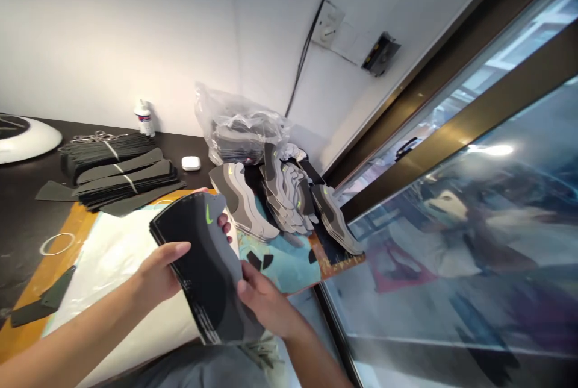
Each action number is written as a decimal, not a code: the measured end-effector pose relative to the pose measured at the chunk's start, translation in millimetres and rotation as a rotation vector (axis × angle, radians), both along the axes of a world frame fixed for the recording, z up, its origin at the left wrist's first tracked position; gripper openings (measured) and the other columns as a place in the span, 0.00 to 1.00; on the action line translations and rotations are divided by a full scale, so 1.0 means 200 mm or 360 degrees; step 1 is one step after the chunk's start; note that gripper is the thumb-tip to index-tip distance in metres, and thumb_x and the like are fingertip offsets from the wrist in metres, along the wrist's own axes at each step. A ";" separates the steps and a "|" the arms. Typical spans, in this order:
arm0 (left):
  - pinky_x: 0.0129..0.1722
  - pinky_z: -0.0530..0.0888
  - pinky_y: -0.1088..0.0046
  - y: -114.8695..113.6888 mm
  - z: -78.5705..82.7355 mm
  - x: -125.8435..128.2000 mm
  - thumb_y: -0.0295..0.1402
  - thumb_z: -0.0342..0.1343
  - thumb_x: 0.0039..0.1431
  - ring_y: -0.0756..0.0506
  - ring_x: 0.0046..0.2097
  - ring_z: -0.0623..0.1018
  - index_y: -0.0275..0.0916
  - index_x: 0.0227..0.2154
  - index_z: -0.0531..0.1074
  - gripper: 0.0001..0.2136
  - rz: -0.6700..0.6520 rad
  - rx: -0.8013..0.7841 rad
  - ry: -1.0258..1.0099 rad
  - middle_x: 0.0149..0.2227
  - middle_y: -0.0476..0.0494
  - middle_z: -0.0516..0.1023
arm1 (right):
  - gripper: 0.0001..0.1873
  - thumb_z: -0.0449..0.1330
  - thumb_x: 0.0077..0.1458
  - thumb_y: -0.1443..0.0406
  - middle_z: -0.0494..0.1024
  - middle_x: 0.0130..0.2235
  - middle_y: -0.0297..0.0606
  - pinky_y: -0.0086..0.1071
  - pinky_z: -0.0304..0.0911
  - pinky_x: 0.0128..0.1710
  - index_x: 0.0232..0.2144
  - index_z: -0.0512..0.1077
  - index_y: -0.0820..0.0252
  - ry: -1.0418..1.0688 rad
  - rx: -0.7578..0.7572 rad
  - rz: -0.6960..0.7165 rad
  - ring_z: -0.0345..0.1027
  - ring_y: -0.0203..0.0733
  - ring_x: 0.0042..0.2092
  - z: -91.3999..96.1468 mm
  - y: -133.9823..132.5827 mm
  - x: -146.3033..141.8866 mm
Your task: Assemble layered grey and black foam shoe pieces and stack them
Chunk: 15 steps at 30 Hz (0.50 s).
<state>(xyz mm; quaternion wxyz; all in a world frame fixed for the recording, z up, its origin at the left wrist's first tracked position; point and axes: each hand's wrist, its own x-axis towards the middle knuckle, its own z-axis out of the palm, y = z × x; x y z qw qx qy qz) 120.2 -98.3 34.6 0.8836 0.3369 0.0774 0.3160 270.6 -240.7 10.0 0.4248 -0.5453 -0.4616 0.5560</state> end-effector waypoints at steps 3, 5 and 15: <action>0.50 0.78 0.58 -0.06 -0.04 0.21 0.43 0.66 0.51 0.33 0.52 0.79 0.42 0.58 0.71 0.30 -0.0066 -0.0087 0.0106 0.48 0.39 0.81 | 0.36 0.56 0.58 0.40 0.77 0.51 0.41 0.41 0.70 0.49 0.59 0.63 0.54 0.0067 -0.0022 -0.0283 0.73 0.47 0.49 0.00 -0.08 0.07; 0.55 0.74 0.56 -0.10 -0.07 0.34 0.48 0.65 0.53 0.33 0.57 0.75 0.43 0.62 0.66 0.34 -0.0118 -0.0092 0.0245 0.53 0.38 0.78 | 0.31 0.56 0.60 0.43 0.77 0.51 0.41 0.43 0.70 0.51 0.59 0.65 0.53 -0.0151 -0.0016 -0.0545 0.73 0.48 0.51 0.02 -0.16 0.20; 0.58 0.67 0.55 -0.26 -0.17 0.44 0.52 0.46 0.68 0.35 0.59 0.70 0.47 0.63 0.65 0.26 -0.0802 0.0386 0.0142 0.59 0.34 0.69 | 0.27 0.52 0.65 0.51 0.77 0.54 0.49 0.39 0.64 0.54 0.56 0.69 0.64 -0.1456 -0.0377 -0.1276 0.72 0.49 0.53 0.24 -0.17 1.35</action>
